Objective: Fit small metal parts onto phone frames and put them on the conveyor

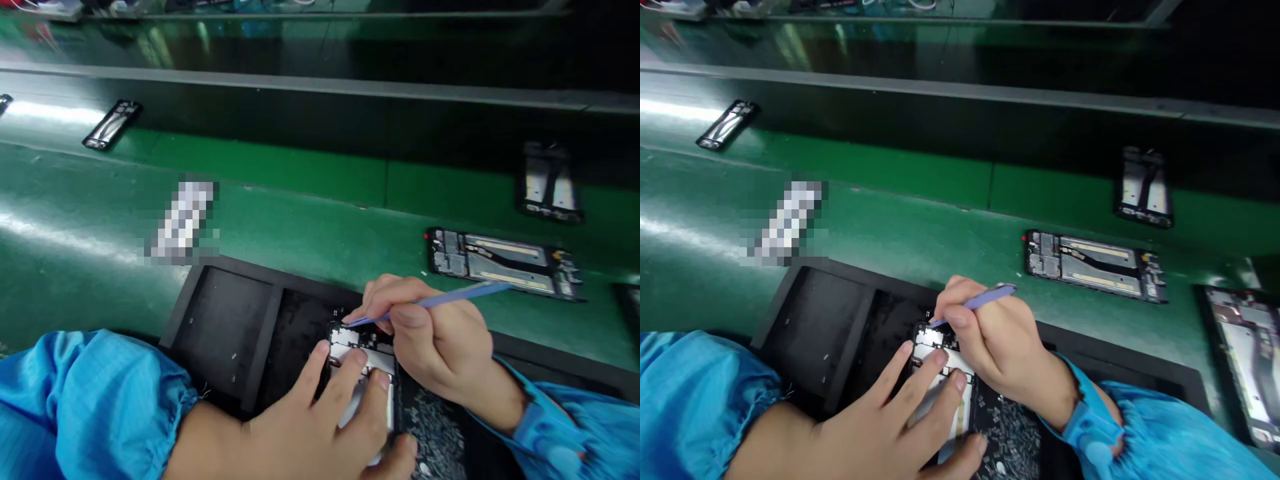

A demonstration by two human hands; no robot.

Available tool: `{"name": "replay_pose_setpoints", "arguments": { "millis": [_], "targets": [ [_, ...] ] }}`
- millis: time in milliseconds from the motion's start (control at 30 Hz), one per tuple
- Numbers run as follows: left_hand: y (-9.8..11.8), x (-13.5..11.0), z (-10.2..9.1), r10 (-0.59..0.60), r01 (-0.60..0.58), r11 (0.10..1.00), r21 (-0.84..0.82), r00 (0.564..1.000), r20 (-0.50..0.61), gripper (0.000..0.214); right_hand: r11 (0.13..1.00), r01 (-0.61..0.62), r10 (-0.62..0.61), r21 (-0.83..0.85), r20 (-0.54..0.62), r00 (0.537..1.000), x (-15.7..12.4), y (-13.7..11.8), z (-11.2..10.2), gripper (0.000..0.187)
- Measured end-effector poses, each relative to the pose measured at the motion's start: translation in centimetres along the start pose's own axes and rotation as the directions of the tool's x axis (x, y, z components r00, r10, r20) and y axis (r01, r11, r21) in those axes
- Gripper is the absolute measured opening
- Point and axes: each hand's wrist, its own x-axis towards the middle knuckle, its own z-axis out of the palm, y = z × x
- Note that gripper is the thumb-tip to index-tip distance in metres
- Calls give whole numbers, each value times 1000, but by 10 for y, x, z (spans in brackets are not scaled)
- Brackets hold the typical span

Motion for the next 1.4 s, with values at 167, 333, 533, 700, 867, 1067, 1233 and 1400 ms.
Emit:
{"name": "replay_pose_setpoints", "arguments": {
  "millis": [167,333,533,700,867,1067,1233,1400],
  "targets": [
    [1,1,0,2,-2,1000,7,1000,1,41,997,40,-38,-66,27,999,-1,1,0,21],
    [0,0,-2,0,0,1000,3,1000,9,41,995,11,-7,-94,38,999,-1,-1,-2,22],
    [1,-1,-1,-6,6,1000,-2,1000,12,43,991,61,-55,-120,48,997,1,-1,-3,23],
    [2,1,2,-26,26,1000,2,999,-27,39,989,50,-34,-136,120,992,10,-5,-6,24],
    [2,0,3,-28,28,1000,0,999,-29,39,980,72,-28,-188,225,974,18,-9,-8,21],
    [1,0,0,4,-4,1000,8,1000,-5,39,977,-83,67,-197,-84,994,0,-9,-7,12],
    [-1,1,2,18,-18,999,-45,1000,-2,42,959,-282,266,-29,-248,932,1,-10,-2,9],
    [-2,1,0,21,-20,998,-61,1000,22,46,983,-82,79,-166,-25,997,11,-9,-4,8]
  ]
}}
